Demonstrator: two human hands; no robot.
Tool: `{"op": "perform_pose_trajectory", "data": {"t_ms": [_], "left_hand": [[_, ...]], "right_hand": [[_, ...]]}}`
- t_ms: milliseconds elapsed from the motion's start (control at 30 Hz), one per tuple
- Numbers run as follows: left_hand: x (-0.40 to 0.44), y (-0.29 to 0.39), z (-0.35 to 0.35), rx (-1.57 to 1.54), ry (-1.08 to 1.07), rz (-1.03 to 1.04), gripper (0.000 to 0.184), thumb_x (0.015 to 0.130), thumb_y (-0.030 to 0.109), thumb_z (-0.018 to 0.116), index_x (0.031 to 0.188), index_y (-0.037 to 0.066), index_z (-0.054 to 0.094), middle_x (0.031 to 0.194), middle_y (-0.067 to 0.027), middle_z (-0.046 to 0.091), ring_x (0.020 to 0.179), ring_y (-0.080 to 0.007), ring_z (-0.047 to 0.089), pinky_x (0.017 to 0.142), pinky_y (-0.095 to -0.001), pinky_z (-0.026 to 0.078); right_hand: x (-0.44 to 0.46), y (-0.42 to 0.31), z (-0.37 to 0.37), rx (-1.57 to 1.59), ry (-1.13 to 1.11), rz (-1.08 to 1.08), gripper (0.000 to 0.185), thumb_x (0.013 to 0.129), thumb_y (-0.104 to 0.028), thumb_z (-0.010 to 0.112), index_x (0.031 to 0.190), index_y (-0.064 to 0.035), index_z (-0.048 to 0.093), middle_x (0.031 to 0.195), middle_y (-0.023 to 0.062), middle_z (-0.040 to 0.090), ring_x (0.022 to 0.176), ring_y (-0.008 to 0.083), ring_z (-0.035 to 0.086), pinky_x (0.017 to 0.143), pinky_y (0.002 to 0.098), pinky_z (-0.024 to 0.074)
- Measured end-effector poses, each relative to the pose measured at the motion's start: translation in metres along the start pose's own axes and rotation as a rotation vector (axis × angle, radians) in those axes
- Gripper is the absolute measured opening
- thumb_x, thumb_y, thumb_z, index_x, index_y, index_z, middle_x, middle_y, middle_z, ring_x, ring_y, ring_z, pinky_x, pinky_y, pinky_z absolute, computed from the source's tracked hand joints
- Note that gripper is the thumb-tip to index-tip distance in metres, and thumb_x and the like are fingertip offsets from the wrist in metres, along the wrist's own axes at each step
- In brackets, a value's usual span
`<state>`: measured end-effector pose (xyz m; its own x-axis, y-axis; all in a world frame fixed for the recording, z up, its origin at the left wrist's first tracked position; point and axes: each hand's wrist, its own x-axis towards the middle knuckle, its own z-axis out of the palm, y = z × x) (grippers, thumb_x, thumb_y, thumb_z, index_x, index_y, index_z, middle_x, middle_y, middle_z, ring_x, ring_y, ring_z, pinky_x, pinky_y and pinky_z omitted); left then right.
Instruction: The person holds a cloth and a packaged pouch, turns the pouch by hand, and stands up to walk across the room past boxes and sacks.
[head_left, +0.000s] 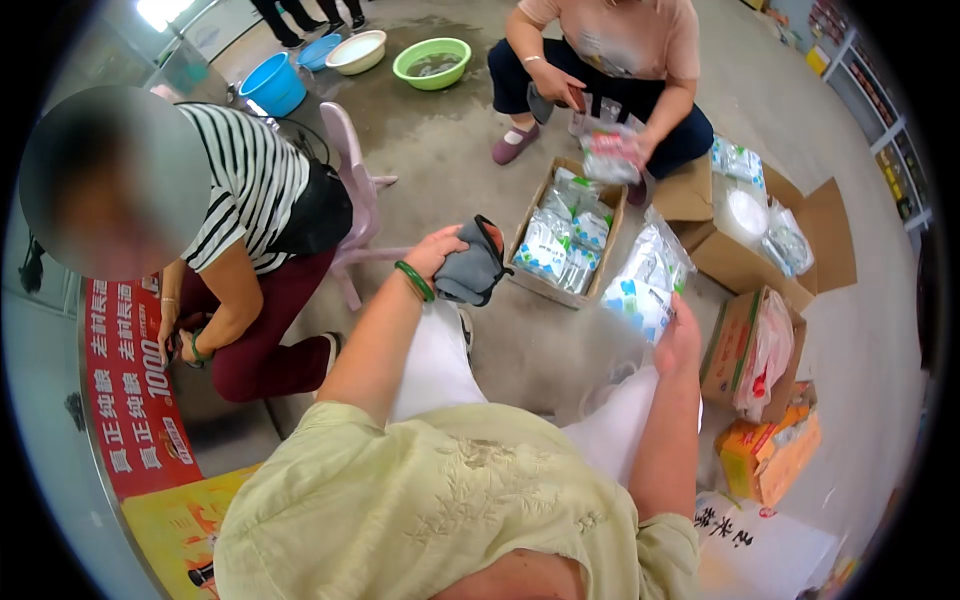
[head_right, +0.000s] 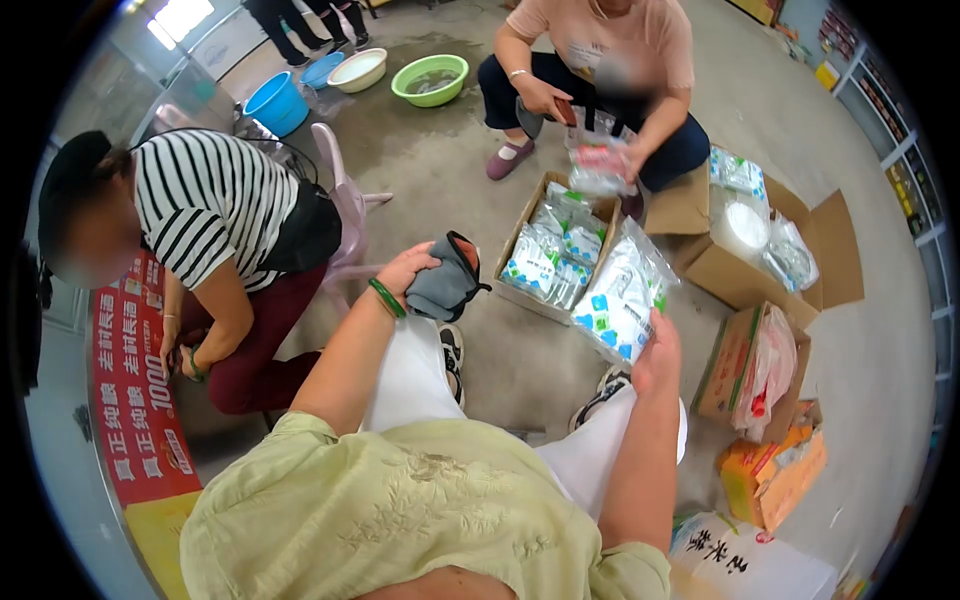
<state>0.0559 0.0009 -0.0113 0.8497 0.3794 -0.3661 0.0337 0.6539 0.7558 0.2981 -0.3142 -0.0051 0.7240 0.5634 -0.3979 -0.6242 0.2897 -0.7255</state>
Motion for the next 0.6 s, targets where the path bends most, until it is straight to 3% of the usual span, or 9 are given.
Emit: {"op": "perform_pose_trajectory", "data": {"t_ms": [233,367,500,600], "left_hand": [[0.006,-0.012,-0.010,-0.024,0.028,0.088,0.035,0.080,0.001,0.050,0.115,0.003,0.054,0.102,-0.0093,0.063,0.089,-0.0199,0.063,0.081,-0.0327,0.051],[0.002,-0.005,-0.004,-0.009,0.000,0.120,0.040,0.077,-0.001,0.047,0.117,-0.001,0.052,0.108,-0.0109,0.060,0.099,-0.0210,0.059,0.089,-0.0350,0.048],[-0.009,0.003,0.005,-0.042,0.044,0.127,0.042,0.077,-0.001,0.046,0.119,0.000,0.051,0.110,-0.0122,0.058,0.099,-0.0232,0.059,0.089,-0.0357,0.048],[-0.007,0.001,0.001,-0.035,0.060,0.135,0.043,0.077,0.000,0.046,0.119,0.000,0.050,0.110,-0.0123,0.058,0.099,-0.0234,0.059,0.088,-0.0362,0.048]], "right_hand": [[0.002,0.006,-0.003,-0.009,-0.072,0.029,0.035,0.090,-0.019,0.049,0.119,0.0006,0.048,0.117,0.0113,0.056,0.106,0.0247,0.053,0.094,0.0392,0.0400],[0.009,0.009,-0.011,-0.036,-0.055,0.030,0.040,0.091,-0.022,0.048,0.124,0.0013,0.046,0.121,0.0124,0.054,0.110,0.0263,0.052,0.097,0.0399,0.0382],[0.005,0.009,-0.005,-0.044,-0.048,0.027,0.040,0.091,-0.022,0.048,0.123,0.0012,0.046,0.121,0.0125,0.054,0.109,0.0264,0.052,0.097,0.0397,0.0384],[-0.001,0.006,0.006,0.000,-0.041,0.043,0.030,0.090,-0.017,0.047,0.115,-0.0001,0.050,0.115,0.0114,0.056,0.104,0.0246,0.054,0.092,0.0396,0.0413]]}}
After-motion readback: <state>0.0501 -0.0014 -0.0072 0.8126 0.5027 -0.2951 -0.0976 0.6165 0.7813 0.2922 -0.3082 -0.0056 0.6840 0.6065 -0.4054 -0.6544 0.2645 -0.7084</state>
